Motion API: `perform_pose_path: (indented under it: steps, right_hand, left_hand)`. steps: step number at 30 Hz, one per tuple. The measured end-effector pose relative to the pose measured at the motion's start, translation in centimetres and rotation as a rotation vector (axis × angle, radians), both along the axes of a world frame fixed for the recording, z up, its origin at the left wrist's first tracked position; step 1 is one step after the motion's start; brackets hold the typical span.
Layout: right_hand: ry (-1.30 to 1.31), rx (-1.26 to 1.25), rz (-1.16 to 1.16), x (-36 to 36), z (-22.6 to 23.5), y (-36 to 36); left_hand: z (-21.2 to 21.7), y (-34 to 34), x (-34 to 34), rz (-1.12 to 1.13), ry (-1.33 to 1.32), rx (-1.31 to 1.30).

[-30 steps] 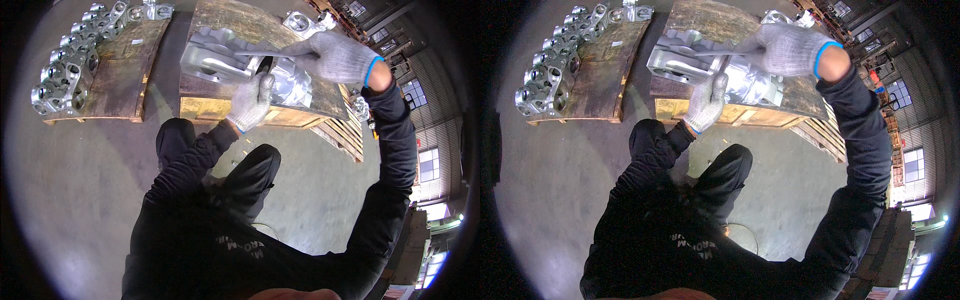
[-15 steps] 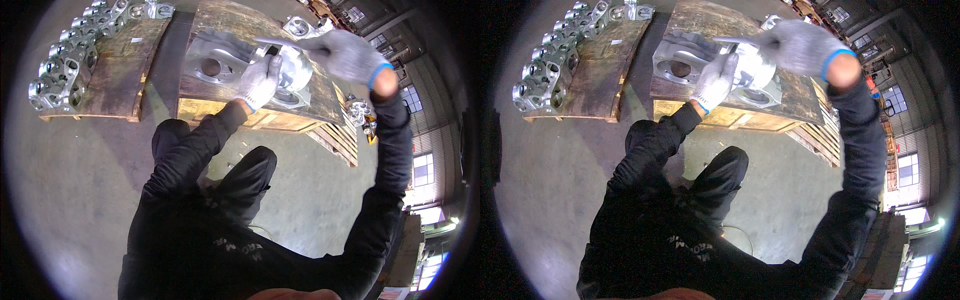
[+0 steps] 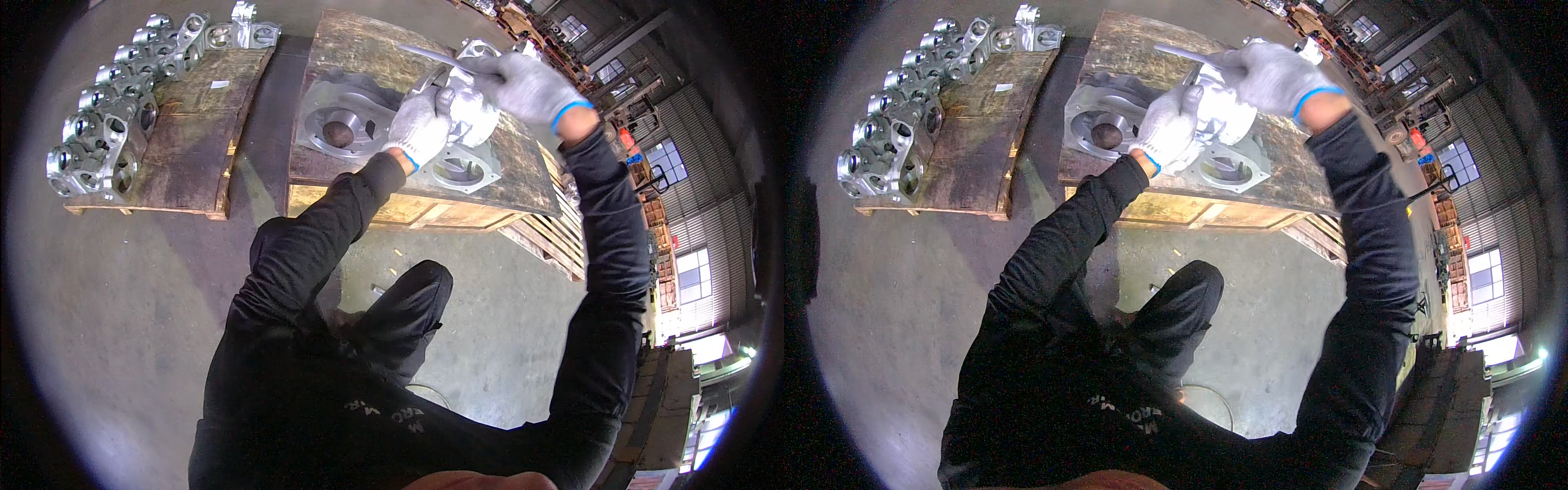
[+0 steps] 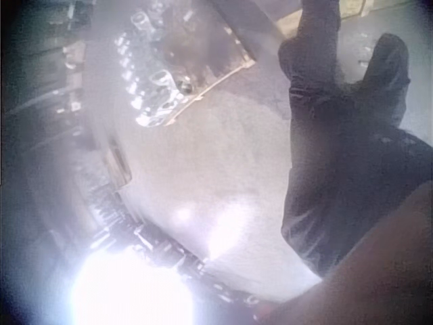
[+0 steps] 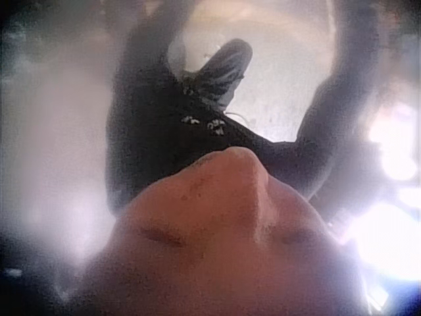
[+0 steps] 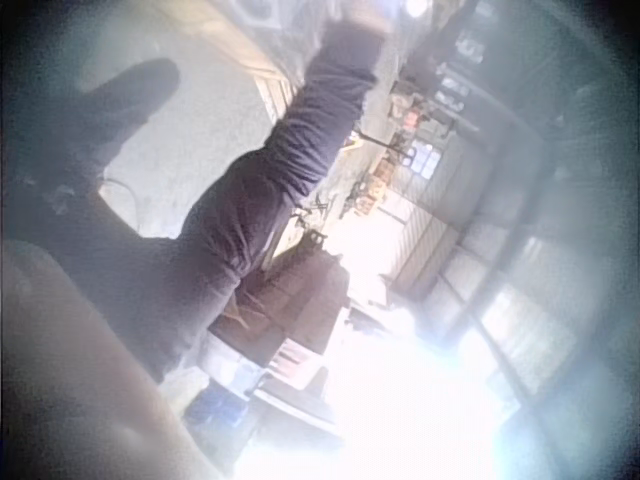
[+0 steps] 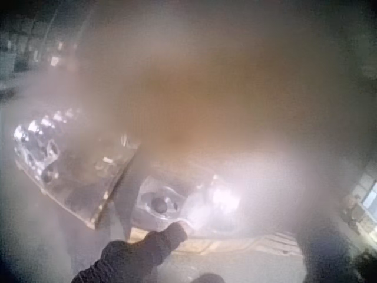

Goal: The person kneels on the floor and uses a deburring tool to scrape and smooth the edges and surfaces of a large metal casting. They rotate the part to access different sides and continue scraping along the edges and around openings.

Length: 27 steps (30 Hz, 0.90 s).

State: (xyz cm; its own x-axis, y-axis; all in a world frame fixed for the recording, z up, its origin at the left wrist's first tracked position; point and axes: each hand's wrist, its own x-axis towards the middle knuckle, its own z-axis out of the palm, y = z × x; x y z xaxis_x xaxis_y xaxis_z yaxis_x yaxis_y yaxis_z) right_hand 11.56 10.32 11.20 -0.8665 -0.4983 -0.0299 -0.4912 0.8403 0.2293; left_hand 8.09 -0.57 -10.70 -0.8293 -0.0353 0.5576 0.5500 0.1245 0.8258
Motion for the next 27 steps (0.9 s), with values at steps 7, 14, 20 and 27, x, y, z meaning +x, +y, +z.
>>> perform_pose_path:
  steps: [7, 14, 20, 27]
  right_hand:
    - [0.082, 0.07, -0.002, -6.1, 1.5, 3.6]
    - [0.041, 0.042, 0.052, -4.1, 0.4, 1.5]
    - [0.292, 0.251, 0.221, -1.8, -0.7, -0.1]
    - [0.206, 0.149, 0.177, -3.0, -0.5, 1.0]
  left_hand:
    - [1.4, 0.3, -2.7, 0.072, -0.053, -0.059]
    - [2.1, -0.9, -2.8, -0.083, -0.064, 0.087]
    - [1.1, -4.0, -1.3, 0.11, -0.022, -0.022]
    - [-6.9, -15.6, -4.4, 0.468, -0.178, -0.115]
